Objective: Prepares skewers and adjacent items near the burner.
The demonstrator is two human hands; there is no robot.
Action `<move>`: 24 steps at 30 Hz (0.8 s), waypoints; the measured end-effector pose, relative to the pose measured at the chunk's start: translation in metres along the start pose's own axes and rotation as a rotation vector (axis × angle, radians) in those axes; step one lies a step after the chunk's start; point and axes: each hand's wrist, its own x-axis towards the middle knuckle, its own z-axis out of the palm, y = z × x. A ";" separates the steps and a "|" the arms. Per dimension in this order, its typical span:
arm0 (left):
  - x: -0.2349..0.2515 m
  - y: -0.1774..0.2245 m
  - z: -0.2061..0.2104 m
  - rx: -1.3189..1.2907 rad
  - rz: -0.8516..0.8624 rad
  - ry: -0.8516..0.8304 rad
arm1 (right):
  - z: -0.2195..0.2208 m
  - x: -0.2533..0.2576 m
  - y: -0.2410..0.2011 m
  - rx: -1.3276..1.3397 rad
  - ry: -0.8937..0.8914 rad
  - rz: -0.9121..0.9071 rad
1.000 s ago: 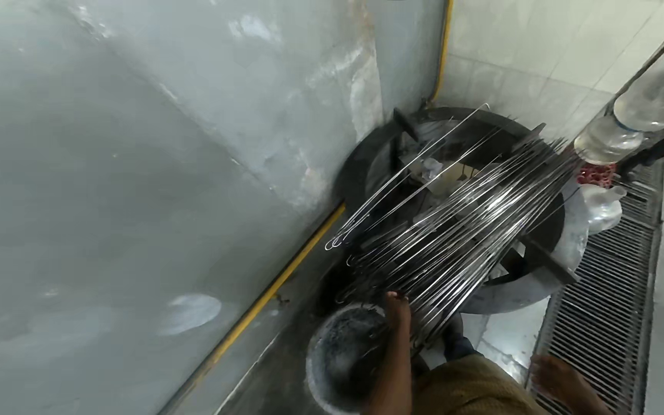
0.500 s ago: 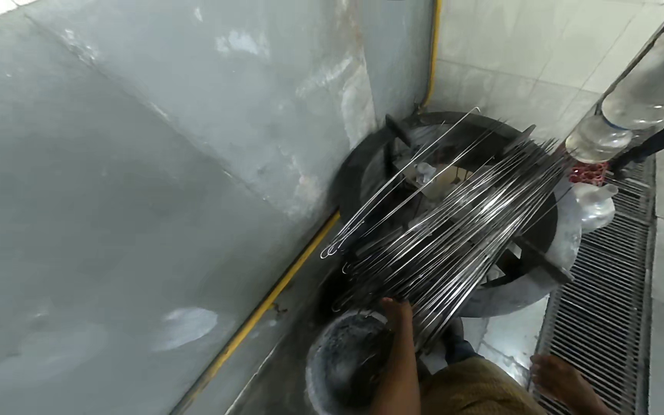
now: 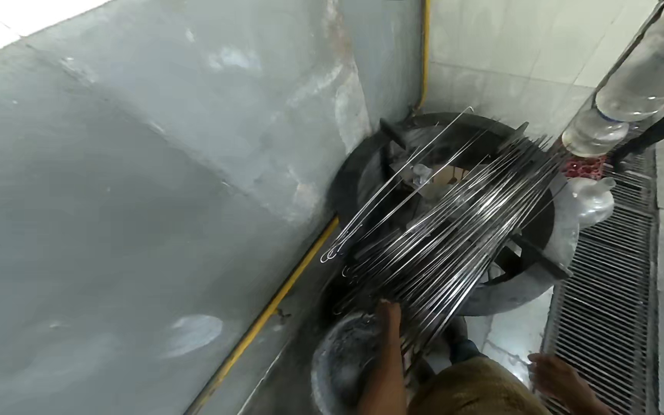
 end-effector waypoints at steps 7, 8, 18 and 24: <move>-0.001 -0.011 0.026 0.433 0.322 0.034 | 0.008 0.010 -0.006 0.025 -0.015 0.004; 0.002 -0.016 0.027 0.465 0.365 0.044 | 0.007 0.010 -0.007 0.016 -0.018 0.012; 0.017 -0.023 0.009 0.549 0.450 -0.115 | -0.001 0.011 0.003 0.029 0.015 0.038; 0.027 -0.058 -0.012 0.190 0.341 -0.184 | 0.000 0.013 0.007 0.047 0.016 0.023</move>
